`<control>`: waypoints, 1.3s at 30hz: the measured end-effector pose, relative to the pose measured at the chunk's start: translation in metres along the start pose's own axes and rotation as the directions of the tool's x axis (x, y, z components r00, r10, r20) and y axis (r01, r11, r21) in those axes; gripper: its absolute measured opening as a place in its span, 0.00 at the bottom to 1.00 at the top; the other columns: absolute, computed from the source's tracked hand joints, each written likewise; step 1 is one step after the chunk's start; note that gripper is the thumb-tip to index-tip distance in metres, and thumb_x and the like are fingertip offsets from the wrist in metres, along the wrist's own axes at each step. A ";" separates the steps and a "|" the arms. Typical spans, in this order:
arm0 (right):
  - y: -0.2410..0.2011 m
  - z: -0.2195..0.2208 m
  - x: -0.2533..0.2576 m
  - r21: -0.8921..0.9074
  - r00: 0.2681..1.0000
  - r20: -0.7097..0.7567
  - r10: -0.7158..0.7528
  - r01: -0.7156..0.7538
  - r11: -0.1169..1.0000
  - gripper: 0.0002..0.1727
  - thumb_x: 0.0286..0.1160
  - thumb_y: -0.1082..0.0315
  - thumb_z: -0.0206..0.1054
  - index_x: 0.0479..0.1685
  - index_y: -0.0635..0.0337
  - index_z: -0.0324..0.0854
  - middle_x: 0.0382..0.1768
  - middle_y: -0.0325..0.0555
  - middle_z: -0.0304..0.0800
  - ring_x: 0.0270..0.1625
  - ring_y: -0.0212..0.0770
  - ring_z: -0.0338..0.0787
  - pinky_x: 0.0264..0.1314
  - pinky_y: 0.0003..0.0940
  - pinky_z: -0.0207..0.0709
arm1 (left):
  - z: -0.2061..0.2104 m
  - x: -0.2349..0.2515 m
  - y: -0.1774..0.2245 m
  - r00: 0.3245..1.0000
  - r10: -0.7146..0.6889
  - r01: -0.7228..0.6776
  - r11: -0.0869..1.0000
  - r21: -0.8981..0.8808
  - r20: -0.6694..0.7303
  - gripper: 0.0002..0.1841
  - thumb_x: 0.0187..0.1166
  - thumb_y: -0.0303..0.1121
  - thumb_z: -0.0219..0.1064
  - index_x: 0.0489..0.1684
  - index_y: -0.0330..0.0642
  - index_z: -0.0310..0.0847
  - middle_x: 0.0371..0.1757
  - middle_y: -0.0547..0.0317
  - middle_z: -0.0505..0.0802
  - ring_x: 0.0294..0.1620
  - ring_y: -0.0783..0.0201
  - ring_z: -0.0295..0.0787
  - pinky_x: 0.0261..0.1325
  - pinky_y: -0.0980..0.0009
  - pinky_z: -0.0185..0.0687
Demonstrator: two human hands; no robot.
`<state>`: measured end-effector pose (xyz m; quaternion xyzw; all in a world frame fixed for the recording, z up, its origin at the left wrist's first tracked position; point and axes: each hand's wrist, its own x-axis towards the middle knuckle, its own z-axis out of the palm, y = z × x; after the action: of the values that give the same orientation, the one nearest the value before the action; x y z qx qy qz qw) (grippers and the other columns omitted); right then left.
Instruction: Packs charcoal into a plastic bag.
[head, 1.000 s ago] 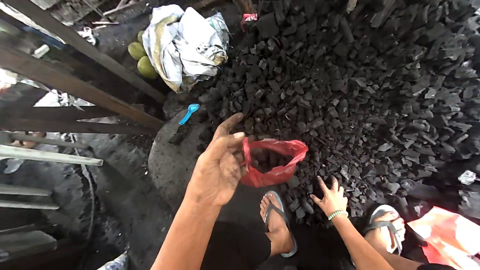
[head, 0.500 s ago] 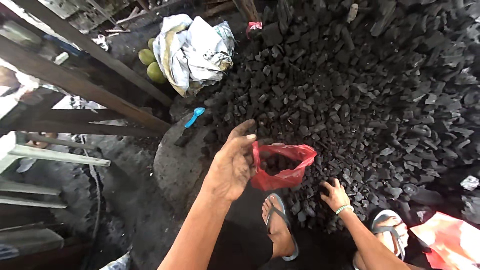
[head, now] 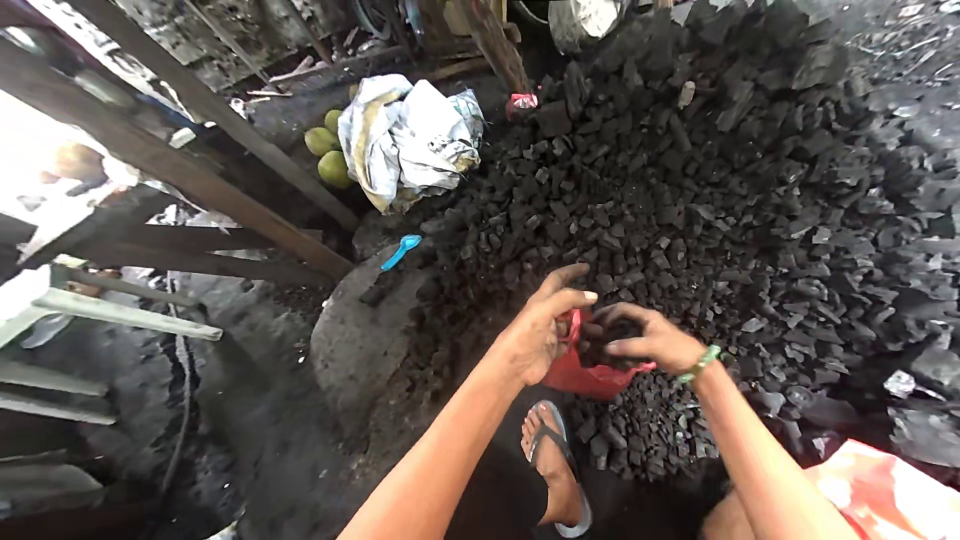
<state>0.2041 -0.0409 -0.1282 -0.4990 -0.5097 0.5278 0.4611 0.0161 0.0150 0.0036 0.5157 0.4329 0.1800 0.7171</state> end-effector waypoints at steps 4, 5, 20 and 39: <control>-0.023 0.041 0.013 -0.651 0.963 0.210 0.166 0.011 0.759 0.24 0.73 0.77 0.72 0.71 0.59 0.85 0.82 0.59 0.73 0.81 0.61 0.75 0.83 0.59 0.66 | 0.004 0.001 0.002 0.999 0.032 -0.032 0.999 -0.022 0.032 0.27 0.85 0.41 0.52 0.86 0.58 0.62 0.49 0.56 0.87 0.42 0.64 0.87 0.41 0.68 0.84; -0.028 0.040 0.012 -0.687 0.943 0.255 0.214 0.021 0.726 0.23 0.77 0.77 0.68 0.72 0.60 0.84 0.83 0.60 0.72 0.84 0.63 0.72 0.85 0.60 0.61 | 0.004 0.001 0.003 0.999 0.039 -0.038 0.999 -0.031 0.027 0.26 0.86 0.41 0.51 0.85 0.57 0.62 0.48 0.57 0.86 0.41 0.64 0.86 0.42 0.67 0.83; -0.072 -0.037 -0.077 -0.995 0.888 0.097 0.450 0.098 0.021 0.14 0.76 0.76 0.67 0.58 0.68 0.88 0.53 0.65 0.92 0.65 0.68 0.86 0.78 0.67 0.65 | -0.002 0.026 -0.020 0.948 -0.276 0.135 -0.100 0.986 -0.158 0.37 0.71 0.35 0.80 0.82 0.39 0.71 0.78 0.26 0.75 0.75 0.28 0.75 0.71 0.29 0.67; 0.019 0.023 -0.072 -0.920 0.952 0.183 0.246 0.078 0.383 0.31 0.80 0.82 0.60 0.81 0.46 0.76 0.66 0.71 0.85 0.73 0.75 0.80 0.82 0.79 0.54 | -0.003 0.037 -0.010 0.974 -0.227 0.021 0.177 0.984 0.020 0.30 0.76 0.36 0.75 0.76 0.34 0.74 0.69 0.31 0.84 0.72 0.36 0.80 0.75 0.38 0.71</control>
<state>0.1875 -0.1150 -0.1432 -0.6121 -0.7512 0.2470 0.0000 0.0318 0.0386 -0.0219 0.8290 0.4287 -0.2381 0.2687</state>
